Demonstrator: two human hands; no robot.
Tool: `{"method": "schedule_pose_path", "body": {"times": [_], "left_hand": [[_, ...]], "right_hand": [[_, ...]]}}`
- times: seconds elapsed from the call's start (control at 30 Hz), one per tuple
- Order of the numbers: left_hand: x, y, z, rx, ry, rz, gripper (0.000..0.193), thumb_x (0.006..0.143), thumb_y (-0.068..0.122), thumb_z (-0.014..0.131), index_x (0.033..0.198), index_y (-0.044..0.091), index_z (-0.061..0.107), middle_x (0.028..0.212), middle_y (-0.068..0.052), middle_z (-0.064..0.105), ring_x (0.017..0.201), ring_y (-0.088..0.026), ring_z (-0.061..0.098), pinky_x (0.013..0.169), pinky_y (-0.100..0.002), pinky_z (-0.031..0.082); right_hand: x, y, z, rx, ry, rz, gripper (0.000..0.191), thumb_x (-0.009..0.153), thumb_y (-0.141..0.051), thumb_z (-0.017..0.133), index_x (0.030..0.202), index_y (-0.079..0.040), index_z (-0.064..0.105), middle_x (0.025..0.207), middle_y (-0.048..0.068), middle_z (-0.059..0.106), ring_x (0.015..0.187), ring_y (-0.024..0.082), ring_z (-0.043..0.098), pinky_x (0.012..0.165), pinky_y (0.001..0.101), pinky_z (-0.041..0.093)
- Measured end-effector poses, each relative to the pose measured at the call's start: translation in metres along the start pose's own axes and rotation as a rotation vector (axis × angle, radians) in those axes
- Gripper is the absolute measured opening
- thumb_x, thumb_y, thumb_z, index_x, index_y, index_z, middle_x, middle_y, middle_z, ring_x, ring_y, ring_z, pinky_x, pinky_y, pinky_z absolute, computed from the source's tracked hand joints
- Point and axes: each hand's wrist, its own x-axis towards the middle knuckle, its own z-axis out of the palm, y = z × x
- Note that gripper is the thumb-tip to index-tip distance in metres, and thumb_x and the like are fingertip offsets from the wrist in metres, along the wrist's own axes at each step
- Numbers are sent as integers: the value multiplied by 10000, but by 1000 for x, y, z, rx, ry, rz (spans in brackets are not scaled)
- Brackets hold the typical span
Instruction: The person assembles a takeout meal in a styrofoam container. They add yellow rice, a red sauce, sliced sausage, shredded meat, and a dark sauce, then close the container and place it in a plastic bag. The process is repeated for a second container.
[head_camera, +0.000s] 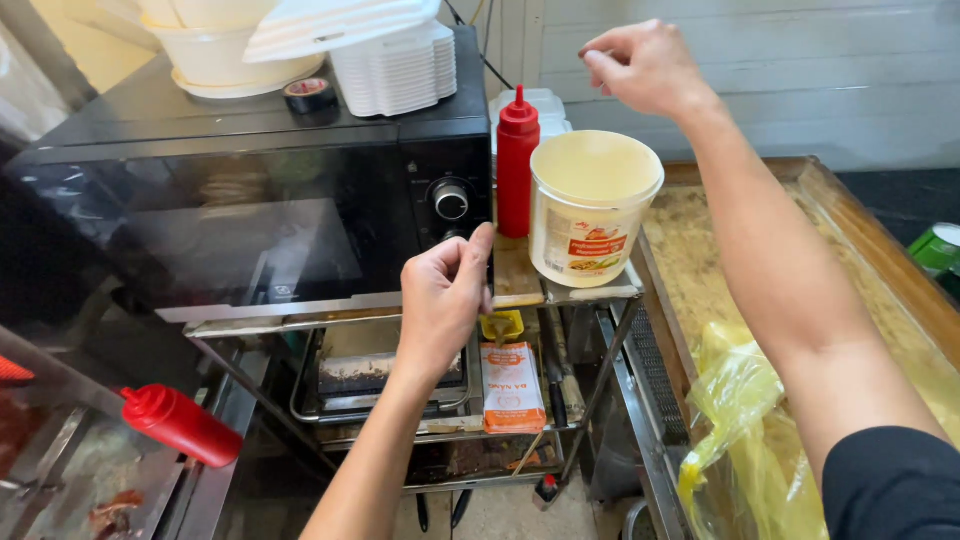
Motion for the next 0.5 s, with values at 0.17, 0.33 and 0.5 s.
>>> {"method": "schedule_pose_path", "body": {"times": [0.17,0.33,0.5], "left_hand": [[32,-7,73,-80,-40,176,357,930,197,673,1224,21,574,925,-58,668,780,-76,681,613,-223,556],[95,-28,120,198,103,357,256,945,145,711,1163,10,707,1107,-143,702,973,-220,715,834,-340,598],[137,-46,146,338,70,375,174,954,158,704,1080,40,727,1025,-126,747,930,-234,739,825,-369,595]], "right_hand": [[27,56,19,-185,-251,179,318,948,-294,656,1197,-134,772,932,69,787,899,204,759,877,357,577],[72,119,57,-331,-484,119,402,897,-369,700,1246,-179,764,1093,128,771,1050,324,719,986,426,534],[95,176,115,-320,-706,19,723,856,-550,758,1446,-180,567,1402,185,597,1276,383,570,1092,446,443]]}}
